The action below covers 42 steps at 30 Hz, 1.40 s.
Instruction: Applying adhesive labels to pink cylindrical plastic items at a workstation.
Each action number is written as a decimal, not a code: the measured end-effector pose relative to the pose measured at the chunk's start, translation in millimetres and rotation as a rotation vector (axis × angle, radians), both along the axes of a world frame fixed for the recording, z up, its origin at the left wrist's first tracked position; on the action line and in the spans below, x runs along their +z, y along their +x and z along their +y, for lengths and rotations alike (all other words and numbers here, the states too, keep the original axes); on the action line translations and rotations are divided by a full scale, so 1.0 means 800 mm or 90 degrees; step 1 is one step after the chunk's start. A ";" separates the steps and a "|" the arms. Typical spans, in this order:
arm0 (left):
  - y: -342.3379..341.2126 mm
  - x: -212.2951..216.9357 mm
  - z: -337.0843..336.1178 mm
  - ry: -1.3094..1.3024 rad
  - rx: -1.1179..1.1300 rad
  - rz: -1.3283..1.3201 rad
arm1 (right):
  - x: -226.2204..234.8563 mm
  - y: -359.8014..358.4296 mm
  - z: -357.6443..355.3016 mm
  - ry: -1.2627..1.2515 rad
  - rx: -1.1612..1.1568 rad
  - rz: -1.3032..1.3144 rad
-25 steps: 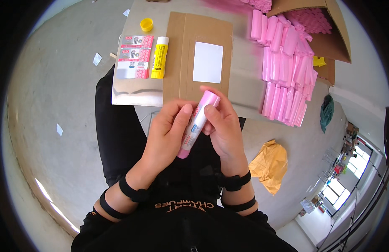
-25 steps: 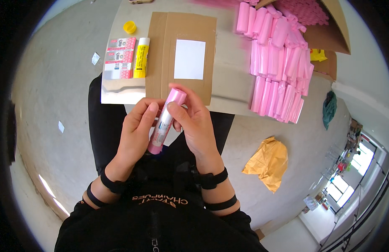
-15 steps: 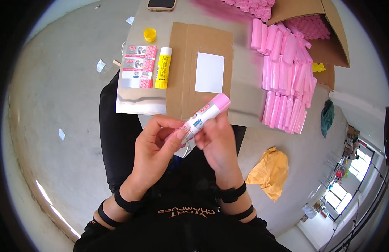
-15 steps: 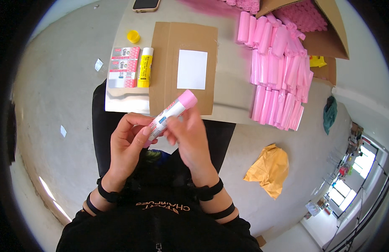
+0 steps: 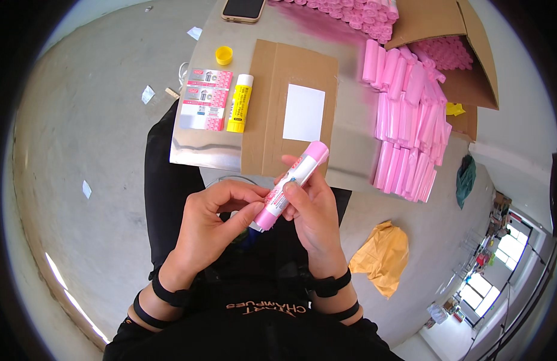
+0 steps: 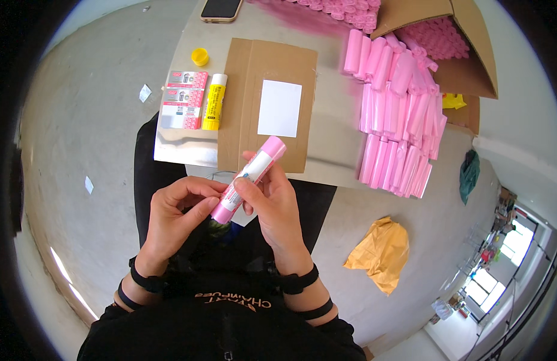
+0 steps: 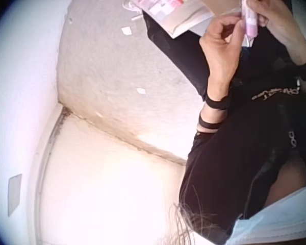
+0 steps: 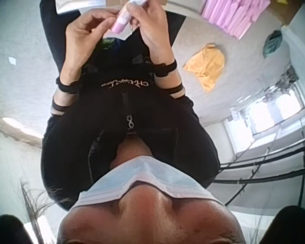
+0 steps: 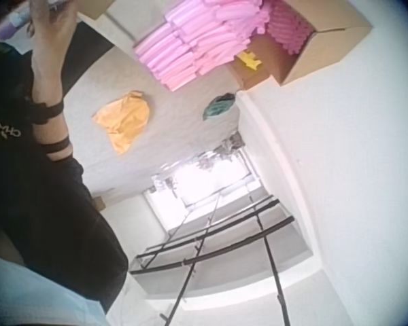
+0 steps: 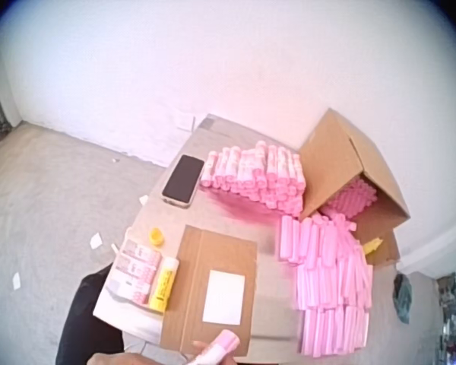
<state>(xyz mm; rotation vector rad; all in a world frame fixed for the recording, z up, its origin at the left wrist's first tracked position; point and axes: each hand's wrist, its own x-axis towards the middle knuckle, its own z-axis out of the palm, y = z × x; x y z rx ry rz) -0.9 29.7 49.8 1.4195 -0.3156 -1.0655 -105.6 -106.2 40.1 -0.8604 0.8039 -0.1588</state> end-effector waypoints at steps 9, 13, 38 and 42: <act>0.008 0.000 -0.007 0.019 -0.066 -0.226 | 0.001 0.000 -0.004 -0.058 0.024 -0.005; 0.005 -0.002 -0.012 0.029 -0.085 -0.279 | 0.000 0.000 -0.004 -0.082 0.037 0.003; -0.015 -0.001 -0.031 -0.051 -0.149 0.400 | 0.022 -0.009 -0.036 -0.020 0.236 -0.065; -0.025 0.000 -0.030 -0.027 -0.137 0.354 | 0.026 0.009 -0.013 -0.243 0.079 0.010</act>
